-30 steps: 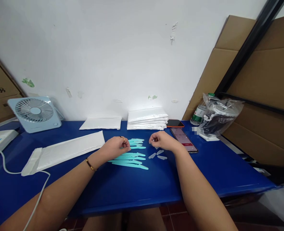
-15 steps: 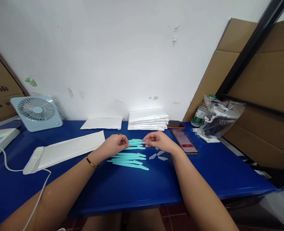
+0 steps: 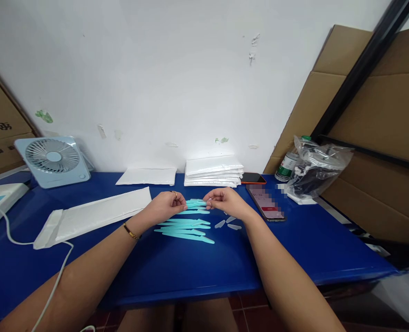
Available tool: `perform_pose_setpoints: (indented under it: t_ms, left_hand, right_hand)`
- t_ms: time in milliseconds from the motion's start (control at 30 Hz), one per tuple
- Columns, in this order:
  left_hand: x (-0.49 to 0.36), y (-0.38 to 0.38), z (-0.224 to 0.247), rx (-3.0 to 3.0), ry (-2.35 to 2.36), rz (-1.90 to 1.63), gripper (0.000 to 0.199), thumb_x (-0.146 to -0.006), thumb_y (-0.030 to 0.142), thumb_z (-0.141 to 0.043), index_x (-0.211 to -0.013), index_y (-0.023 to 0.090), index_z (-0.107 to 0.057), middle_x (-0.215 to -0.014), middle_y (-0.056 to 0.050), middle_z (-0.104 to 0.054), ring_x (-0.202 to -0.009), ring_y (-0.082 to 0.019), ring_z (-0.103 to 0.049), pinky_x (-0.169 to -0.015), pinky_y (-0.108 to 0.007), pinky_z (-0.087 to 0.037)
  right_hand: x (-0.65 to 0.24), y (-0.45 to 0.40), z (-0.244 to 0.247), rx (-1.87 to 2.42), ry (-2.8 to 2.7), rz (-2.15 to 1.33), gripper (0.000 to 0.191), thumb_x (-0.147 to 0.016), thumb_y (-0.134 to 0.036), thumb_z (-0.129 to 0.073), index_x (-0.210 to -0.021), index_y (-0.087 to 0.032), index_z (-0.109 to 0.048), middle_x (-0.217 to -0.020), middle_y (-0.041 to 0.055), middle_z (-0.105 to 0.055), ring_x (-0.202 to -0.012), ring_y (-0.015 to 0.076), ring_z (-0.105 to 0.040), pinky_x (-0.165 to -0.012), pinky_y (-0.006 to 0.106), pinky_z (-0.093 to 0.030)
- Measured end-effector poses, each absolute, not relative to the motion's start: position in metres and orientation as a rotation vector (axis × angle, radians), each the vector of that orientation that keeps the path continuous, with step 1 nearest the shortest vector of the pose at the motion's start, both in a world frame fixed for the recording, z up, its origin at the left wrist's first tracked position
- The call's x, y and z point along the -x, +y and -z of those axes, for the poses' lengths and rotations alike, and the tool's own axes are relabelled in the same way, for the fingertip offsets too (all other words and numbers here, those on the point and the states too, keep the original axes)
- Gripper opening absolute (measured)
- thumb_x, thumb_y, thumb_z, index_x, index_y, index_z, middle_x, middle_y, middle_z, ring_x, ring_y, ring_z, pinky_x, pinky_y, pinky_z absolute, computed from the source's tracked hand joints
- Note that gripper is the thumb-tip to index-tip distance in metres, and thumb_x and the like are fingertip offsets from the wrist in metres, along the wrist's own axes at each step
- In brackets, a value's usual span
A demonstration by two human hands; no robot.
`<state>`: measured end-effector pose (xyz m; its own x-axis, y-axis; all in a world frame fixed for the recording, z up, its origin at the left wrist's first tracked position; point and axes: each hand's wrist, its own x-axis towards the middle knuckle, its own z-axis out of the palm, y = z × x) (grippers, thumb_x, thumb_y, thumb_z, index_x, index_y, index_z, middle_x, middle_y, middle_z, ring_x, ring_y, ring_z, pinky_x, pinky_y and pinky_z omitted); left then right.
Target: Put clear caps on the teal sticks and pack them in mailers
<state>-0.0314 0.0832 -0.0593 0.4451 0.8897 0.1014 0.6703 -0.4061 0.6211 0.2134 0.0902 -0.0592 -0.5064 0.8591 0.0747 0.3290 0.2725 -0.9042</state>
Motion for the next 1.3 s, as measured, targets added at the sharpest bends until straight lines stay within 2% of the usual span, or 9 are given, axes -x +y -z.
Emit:
perform_pose_setpoints:
  t_ms: [133, 300, 433, 533, 700, 833, 1000, 1200, 1300]
  left_hand:
    - [0.030, 0.084, 0.061, -2.247, 1.323, -0.546, 0.024, -0.079, 0.040, -0.053, -0.083, 0.019, -0.063, -0.080, -0.002, -0.066, -0.072, -0.015, -0.060, -0.059, -0.024, -0.042]
    - [0.034, 0.080, 0.055, -2.427, 1.445, -0.608, 0.029, -0.077, 0.040, -0.058, -0.099, 0.021, -0.062, -0.103, -0.004, -0.063, -0.091, -0.019, -0.058, -0.073, -0.027, -0.043]
    - [0.034, 0.075, 0.051, -2.506, 1.151, -0.314, 0.028, -0.071, 0.045, -0.064, -0.087, 0.023, -0.066, -0.089, -0.001, -0.065, -0.080, -0.017, -0.059, -0.064, -0.023, -0.041]
    - [0.031, 0.073, 0.054, -2.504, 1.102, -0.175, 0.020, -0.071, 0.041, -0.064, -0.078, 0.022, -0.067, -0.080, 0.000, -0.067, -0.072, -0.015, -0.059, -0.057, -0.022, -0.038]
    - [0.029, 0.076, 0.058, -2.542, 1.168, -0.240, 0.016, -0.078, 0.028, -0.054, -0.075, 0.021, -0.068, -0.078, -0.001, -0.069, -0.068, -0.014, -0.059, -0.056, -0.023, -0.036]
    - [0.031, 0.078, 0.055, -2.521, 1.200, -0.311, 0.019, -0.080, 0.033, -0.053, -0.078, 0.021, -0.067, -0.080, -0.002, -0.068, -0.069, -0.015, -0.058, -0.054, -0.023, -0.035]
    - [0.031, 0.079, 0.054, -2.491, 1.210, -0.333, 0.022, -0.081, 0.038, -0.053, -0.077, 0.020, -0.067, -0.079, -0.002, -0.067, -0.069, -0.015, -0.059, -0.054, -0.023, -0.035]
    - [0.027, 0.076, 0.054, -2.479, 1.207, -0.344, 0.023, -0.081, 0.037, -0.052, -0.078, 0.020, -0.067, -0.081, -0.003, -0.067, -0.070, -0.015, -0.059, -0.054, -0.024, -0.036]
    - [0.024, 0.075, 0.054, -2.531, 1.206, -0.364, 0.022, -0.083, 0.033, -0.050, -0.078, 0.020, -0.066, -0.080, -0.002, -0.067, -0.074, -0.016, -0.059, -0.061, -0.024, -0.038]
  right_hand:
    - [-0.206, 0.093, 0.066, 1.089, -2.011, -1.168, 0.033, -0.079, -0.040, -0.060, -0.100, -0.015, -0.064, -0.081, 0.0057, -0.069, -0.079, 0.0182, -0.065, -0.076, 0.032, -0.052]
    - [-0.225, 0.090, 0.051, 1.165, -2.237, -0.761, 0.028, -0.074, -0.039, -0.065, -0.094, -0.019, -0.067, -0.098, 0.0064, -0.063, -0.083, 0.0171, -0.060, -0.071, 0.028, -0.048]
    - [-0.240, 0.085, 0.040, 1.216, -2.556, -0.846, 0.024, -0.066, -0.034, -0.072, -0.086, -0.020, -0.070, -0.089, 0.0041, -0.061, -0.077, 0.0155, -0.056, -0.066, 0.025, -0.045]
    - [-0.239, 0.084, 0.042, 1.267, -2.680, -0.870, 0.018, -0.061, -0.029, -0.074, -0.077, -0.020, -0.071, -0.085, 0.0028, -0.061, -0.074, 0.0150, -0.055, -0.064, 0.023, -0.043]
    - [-0.232, 0.084, 0.044, 1.369, -2.539, -0.959, 0.017, -0.068, -0.033, -0.067, -0.076, -0.018, -0.066, -0.075, 0.0020, -0.065, -0.066, 0.0144, -0.057, -0.058, 0.023, -0.042]
    - [-0.228, 0.082, 0.042, 1.285, -2.407, -1.000, 0.025, -0.072, -0.040, -0.065, -0.083, -0.018, -0.064, -0.073, 0.0019, -0.064, -0.065, 0.0137, -0.056, -0.057, 0.023, -0.043]
    - [-0.222, 0.082, 0.043, 1.222, -2.397, -0.959, 0.026, -0.071, -0.042, -0.066, -0.080, -0.017, -0.065, -0.067, 0.0001, -0.062, -0.061, 0.0117, -0.053, -0.054, 0.022, -0.040]
    - [-0.206, 0.080, 0.052, 1.170, -2.392, -0.898, 0.025, -0.073, -0.040, -0.065, -0.081, -0.017, -0.066, -0.067, -0.0003, -0.062, -0.060, 0.0109, -0.052, -0.055, 0.021, -0.038]
    - [-0.196, 0.079, 0.057, 1.161, -2.365, -0.860, 0.023, -0.074, -0.039, -0.064, -0.082, -0.017, -0.067, -0.066, 0.0000, -0.062, -0.061, 0.0119, -0.053, -0.055, 0.021, -0.039]
